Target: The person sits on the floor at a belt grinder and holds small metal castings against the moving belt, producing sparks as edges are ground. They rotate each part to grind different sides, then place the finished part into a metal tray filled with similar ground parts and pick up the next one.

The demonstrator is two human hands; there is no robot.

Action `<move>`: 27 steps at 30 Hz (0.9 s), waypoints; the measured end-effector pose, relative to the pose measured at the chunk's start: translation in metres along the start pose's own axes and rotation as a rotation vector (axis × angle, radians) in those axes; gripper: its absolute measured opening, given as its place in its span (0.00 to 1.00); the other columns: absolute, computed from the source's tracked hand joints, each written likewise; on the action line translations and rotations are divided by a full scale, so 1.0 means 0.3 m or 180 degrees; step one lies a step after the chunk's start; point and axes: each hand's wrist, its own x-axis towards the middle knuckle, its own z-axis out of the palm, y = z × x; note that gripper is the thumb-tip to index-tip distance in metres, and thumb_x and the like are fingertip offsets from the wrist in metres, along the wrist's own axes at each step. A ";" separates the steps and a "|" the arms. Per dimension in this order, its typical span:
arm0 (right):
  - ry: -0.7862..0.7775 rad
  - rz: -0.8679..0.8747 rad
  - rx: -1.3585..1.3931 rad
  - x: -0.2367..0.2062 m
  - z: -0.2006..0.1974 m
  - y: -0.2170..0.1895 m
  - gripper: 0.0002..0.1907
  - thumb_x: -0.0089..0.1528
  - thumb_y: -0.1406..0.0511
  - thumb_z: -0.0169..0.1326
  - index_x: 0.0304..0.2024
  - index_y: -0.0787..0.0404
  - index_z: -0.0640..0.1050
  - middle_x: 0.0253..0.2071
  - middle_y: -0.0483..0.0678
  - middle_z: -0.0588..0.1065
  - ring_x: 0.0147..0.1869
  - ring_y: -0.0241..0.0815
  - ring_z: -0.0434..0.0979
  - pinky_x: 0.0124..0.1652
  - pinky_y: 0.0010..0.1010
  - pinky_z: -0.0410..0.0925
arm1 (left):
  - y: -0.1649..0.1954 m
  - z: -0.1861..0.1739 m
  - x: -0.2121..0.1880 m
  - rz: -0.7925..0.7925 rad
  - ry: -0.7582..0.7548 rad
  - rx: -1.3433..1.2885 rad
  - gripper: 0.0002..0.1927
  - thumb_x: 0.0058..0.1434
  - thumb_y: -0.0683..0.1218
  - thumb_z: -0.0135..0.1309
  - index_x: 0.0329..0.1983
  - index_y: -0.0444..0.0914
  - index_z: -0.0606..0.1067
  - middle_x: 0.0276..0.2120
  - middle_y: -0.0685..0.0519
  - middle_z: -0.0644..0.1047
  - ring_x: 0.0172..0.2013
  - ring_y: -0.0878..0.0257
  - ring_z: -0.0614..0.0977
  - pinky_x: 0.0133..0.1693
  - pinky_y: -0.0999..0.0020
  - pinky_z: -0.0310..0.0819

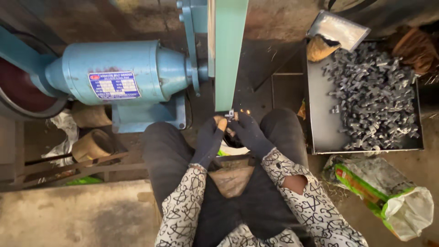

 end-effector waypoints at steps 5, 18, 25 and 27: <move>0.0091 -0.0016 -0.0041 0.025 -0.007 0.024 0.10 0.69 0.65 0.53 0.42 0.68 0.78 0.31 0.45 0.77 0.34 0.32 0.74 0.35 0.29 0.68 | -0.044 0.038 0.007 0.0332 0.0459 0.0859 0.11 0.70 0.46 0.51 0.41 0.32 0.78 0.30 0.41 0.79 0.31 0.50 0.80 0.36 0.59 0.72; 0.0253 -0.0771 -0.1018 -0.062 -0.013 -0.051 0.12 0.62 0.65 0.60 0.45 0.67 0.79 0.33 0.49 0.80 0.36 0.37 0.77 0.39 0.31 0.72 | -0.030 0.010 -0.031 0.0502 -0.0064 -0.0602 0.14 0.73 0.45 0.51 0.56 0.31 0.76 0.48 0.52 0.80 0.50 0.65 0.79 0.54 0.68 0.72; -0.0104 0.0520 0.1490 -0.092 0.062 -0.041 0.08 0.66 0.65 0.50 0.44 0.61 0.77 0.33 0.40 0.78 0.35 0.30 0.78 0.37 0.25 0.72 | -0.042 0.023 -0.037 -0.0362 -0.0163 -0.2268 0.16 0.74 0.46 0.53 0.58 0.31 0.75 0.41 0.52 0.78 0.36 0.67 0.74 0.37 0.70 0.69; 0.0173 0.0048 0.0590 -0.056 0.052 -0.023 0.08 0.69 0.65 0.50 0.42 0.63 0.77 0.31 0.41 0.77 0.34 0.29 0.75 0.36 0.22 0.69 | -0.040 0.018 -0.022 -0.0015 0.0061 -0.1276 0.17 0.74 0.48 0.50 0.56 0.31 0.75 0.42 0.55 0.80 0.40 0.71 0.77 0.43 0.74 0.72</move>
